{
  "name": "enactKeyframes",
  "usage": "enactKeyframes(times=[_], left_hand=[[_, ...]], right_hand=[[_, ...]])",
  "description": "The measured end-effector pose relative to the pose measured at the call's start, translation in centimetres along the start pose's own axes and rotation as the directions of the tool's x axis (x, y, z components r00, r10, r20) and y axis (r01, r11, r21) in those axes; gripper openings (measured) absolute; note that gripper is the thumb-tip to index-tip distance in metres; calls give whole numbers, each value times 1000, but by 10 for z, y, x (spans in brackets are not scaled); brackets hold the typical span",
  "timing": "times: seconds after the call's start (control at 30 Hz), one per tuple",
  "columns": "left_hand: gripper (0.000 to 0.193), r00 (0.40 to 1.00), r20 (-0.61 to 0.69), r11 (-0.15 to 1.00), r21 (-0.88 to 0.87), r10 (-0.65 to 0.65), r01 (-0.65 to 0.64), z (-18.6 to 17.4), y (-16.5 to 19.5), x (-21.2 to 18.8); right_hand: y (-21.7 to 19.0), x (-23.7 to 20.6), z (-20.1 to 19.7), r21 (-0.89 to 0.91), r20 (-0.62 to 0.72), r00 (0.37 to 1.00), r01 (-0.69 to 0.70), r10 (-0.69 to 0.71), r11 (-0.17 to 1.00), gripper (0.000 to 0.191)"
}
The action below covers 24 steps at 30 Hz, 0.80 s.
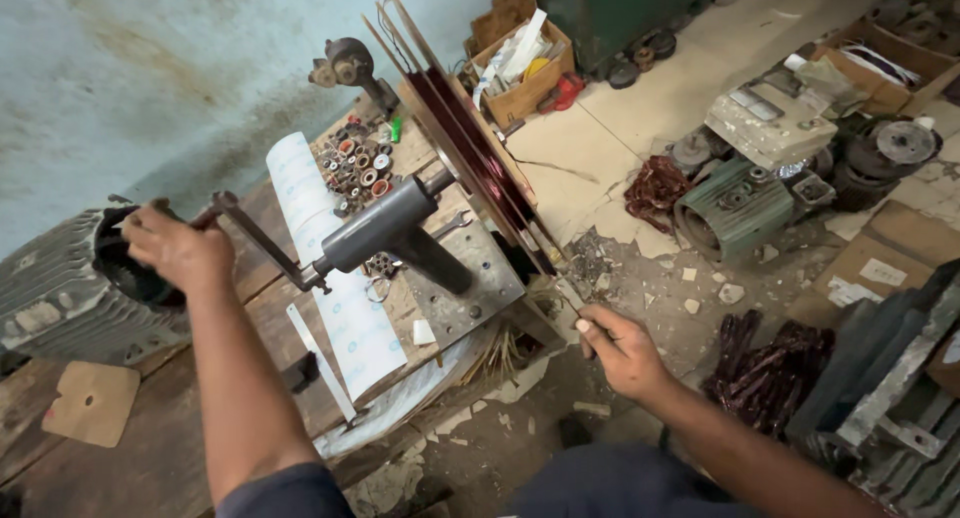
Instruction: The person winds copper wire onto a motor stator core clamped in a hand-crank winding machine. They thread the wire through the core slots, rotate the crank to wind turns, guide the wire by hand, and finally lift the wound wire off the machine to tie and handle the finished coil.
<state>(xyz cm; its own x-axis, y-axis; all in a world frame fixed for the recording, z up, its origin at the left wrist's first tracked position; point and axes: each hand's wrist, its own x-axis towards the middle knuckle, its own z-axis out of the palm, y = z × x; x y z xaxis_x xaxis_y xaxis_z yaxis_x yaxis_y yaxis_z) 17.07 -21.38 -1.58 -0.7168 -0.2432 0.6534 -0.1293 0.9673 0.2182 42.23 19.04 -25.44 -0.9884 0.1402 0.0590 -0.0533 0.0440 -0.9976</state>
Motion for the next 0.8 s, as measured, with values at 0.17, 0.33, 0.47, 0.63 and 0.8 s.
enactKeyframes(times=[0.17, 0.33, 0.47, 0.63, 0.8], left_hand=[[110, 958, 285, 998, 61, -18, 1, 24, 7, -12], [111, 939, 318, 966, 167, 135, -195, 38, -2, -48], [124, 883, 466, 976, 158, 58, -148, 41, -10, -63], [116, 822, 569, 975, 187, -7, -122, 52, -10, -80], [97, 810, 586, 964, 208, 14, -167, 65, -19, -124]], right_hand=[[4, -4, -1, 32, -1, 999, 33, -33, 999, 17], [1, -9, 1, 45, 24, 996, 85, -86, 995, 16], [-6, -9, 3, 23, -9, 995, 100, -100, 995, 16], [-12, -17, -1, 1, 18, 999, 45, -45, 999, 17], [-12, -23, -4, -45, -6, 998, 62, -62, 997, 16]])
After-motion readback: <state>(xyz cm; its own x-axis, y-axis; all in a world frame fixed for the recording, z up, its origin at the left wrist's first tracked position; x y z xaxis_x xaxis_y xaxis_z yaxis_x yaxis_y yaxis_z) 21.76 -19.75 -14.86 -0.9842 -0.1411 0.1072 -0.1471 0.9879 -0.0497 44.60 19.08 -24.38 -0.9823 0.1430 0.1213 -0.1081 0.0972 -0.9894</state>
